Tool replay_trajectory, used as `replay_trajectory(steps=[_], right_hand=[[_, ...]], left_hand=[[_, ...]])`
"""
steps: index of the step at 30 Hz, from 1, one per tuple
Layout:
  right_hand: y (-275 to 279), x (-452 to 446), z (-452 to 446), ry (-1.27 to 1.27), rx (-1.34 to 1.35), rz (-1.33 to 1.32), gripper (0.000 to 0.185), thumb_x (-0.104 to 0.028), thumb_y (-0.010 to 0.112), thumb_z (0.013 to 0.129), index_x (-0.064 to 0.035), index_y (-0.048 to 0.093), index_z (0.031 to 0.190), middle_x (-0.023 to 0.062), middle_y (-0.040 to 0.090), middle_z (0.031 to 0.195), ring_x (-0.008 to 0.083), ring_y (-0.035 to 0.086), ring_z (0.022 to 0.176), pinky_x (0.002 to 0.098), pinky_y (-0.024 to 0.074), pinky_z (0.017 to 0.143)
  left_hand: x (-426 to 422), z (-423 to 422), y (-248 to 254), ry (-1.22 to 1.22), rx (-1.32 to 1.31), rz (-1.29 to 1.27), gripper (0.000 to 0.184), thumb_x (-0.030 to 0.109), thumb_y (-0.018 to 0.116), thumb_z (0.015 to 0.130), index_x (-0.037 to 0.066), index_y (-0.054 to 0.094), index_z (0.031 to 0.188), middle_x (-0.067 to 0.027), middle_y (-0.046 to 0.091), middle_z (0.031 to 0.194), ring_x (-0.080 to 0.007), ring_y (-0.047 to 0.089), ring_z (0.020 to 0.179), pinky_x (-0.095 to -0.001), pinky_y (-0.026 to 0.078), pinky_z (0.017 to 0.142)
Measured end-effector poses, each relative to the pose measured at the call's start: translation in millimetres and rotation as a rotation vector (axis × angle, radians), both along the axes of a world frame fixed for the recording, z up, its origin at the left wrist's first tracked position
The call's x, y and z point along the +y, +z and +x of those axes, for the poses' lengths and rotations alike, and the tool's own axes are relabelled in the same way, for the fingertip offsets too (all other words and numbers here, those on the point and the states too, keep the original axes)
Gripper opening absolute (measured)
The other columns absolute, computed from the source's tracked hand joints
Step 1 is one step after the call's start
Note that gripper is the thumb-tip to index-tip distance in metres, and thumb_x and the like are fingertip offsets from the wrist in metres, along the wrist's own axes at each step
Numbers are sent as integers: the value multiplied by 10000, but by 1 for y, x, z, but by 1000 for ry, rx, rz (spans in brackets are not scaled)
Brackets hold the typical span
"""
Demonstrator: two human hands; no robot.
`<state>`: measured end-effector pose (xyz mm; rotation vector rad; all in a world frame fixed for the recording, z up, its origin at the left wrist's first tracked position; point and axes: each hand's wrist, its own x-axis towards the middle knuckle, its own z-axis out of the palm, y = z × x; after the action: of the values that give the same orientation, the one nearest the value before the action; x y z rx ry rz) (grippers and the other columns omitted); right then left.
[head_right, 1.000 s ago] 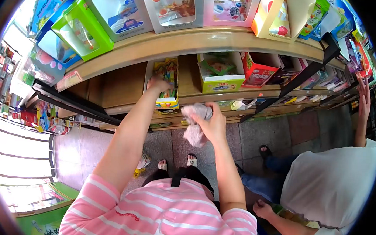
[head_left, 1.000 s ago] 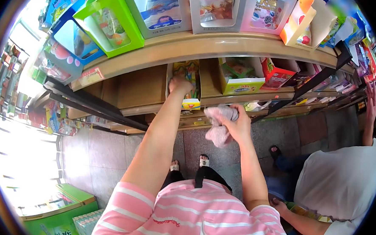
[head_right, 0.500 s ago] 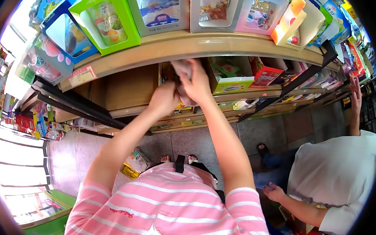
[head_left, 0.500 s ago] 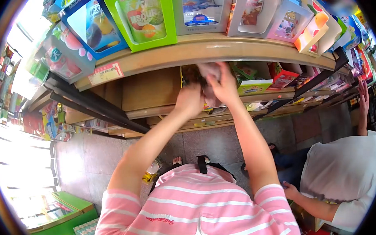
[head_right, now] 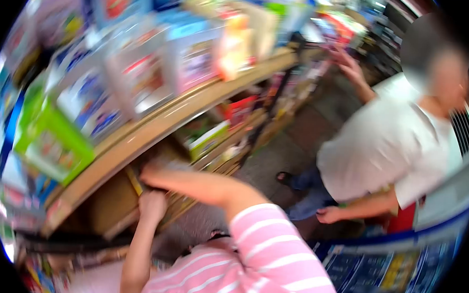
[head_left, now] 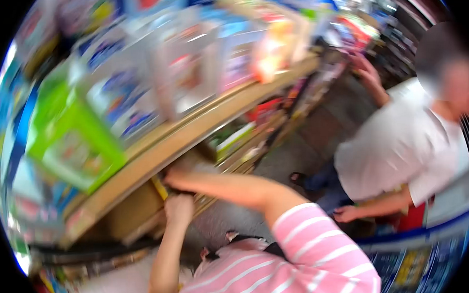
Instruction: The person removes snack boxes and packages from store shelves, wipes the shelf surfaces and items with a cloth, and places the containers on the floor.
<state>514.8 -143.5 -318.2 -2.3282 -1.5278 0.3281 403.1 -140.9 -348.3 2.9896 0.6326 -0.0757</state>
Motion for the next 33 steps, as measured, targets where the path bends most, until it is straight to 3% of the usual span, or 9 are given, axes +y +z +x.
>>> replay_trajectory(steps=[1, 9, 13, 15, 18, 20, 24, 27, 33], right_hand=[[-47, 28, 8, 296, -172, -118, 222, -238, 491, 746, -148, 667, 847, 89, 620, 913, 272, 572, 893, 391, 466, 746], [-36, 31, 55, 360, -37, 170, 437, -130, 563, 603, -123, 558, 1040, 106, 612, 828, 258, 594, 761, 399, 482, 624], [12, -16, 78, 163, 610, 483, 559, -93, 537, 643, -48, 428, 1190, 142, 587, 880, 206, 564, 849, 323, 454, 717], [62, -58, 76, -80, 1009, 404, 575, -148, 571, 701, -48, 384, 1236, 160, 468, 1184, 246, 434, 1090, 303, 345, 905], [46, -64, 84, -72, 913, 540, 570, -131, 563, 718, -30, 375, 1247, 143, 463, 1197, 208, 421, 1099, 269, 333, 905], [48, -74, 79, -46, 914, 588, 552, -125, 564, 708, -1, 396, 1219, 145, 486, 1166, 206, 432, 1088, 269, 339, 899], [29, -72, 74, -49, 874, 666, 516, -102, 563, 701, 5, 413, 1182, 147, 520, 1099, 209, 477, 1025, 279, 362, 877], [9, -66, 67, -49, 789, 671, 488, -94, 566, 702, 12, 425, 1158, 156, 529, 1066, 219, 498, 986, 287, 379, 855], [20, -51, 39, 57, 267, 664, 432, -74, 544, 696, -60, 458, 1119, 203, 527, 990, 351, 515, 902, 410, 432, 752]], left_hand=[[0, -2, -6, -15, -73, 5, 279, 262, 505, 765, 70, 628, 603, -145, 597, 618, -289, 588, 586, -404, 456, 600], [9, 4, 38, -50, -48, -220, 246, 206, 443, 761, -3, 547, 841, -231, 581, 735, -381, 561, 727, -475, 424, 679], [45, 14, 2, 115, -172, -287, 276, 200, 428, 763, -26, 528, 888, -263, 573, 791, -427, 542, 770, -486, 415, 719], [61, 34, -5, 183, 35, -200, 395, 248, 427, 782, -8, 462, 1080, -260, 547, 976, -389, 549, 868, -443, 443, 752], [71, 63, -28, 200, 175, 290, 586, 300, 464, 785, 59, 267, 1281, -207, 427, 1214, -311, 500, 1041, -387, 450, 811], [16, 75, 73, 381, 398, -139, 763, 337, 522, 766, 150, 75, 1355, -114, 221, 1376, -234, 375, 1188, -332, 419, 886], [3, 72, 81, 596, 333, -271, 876, 333, 610, 703, 165, 55, 1361, -108, 133, 1403, -207, 318, 1226, -327, 372, 940], [47, 74, 4, 584, 293, -221, 966, 295, 697, 609, 114, 104, 1349, -136, 193, 1377, -224, 347, 1206, -322, 381, 930], [38, 59, -7, 596, 375, -309, 939, 336, 784, 477, 10, 343, 1240, -153, 541, 1104, -254, 548, 992, -337, 468, 801]])
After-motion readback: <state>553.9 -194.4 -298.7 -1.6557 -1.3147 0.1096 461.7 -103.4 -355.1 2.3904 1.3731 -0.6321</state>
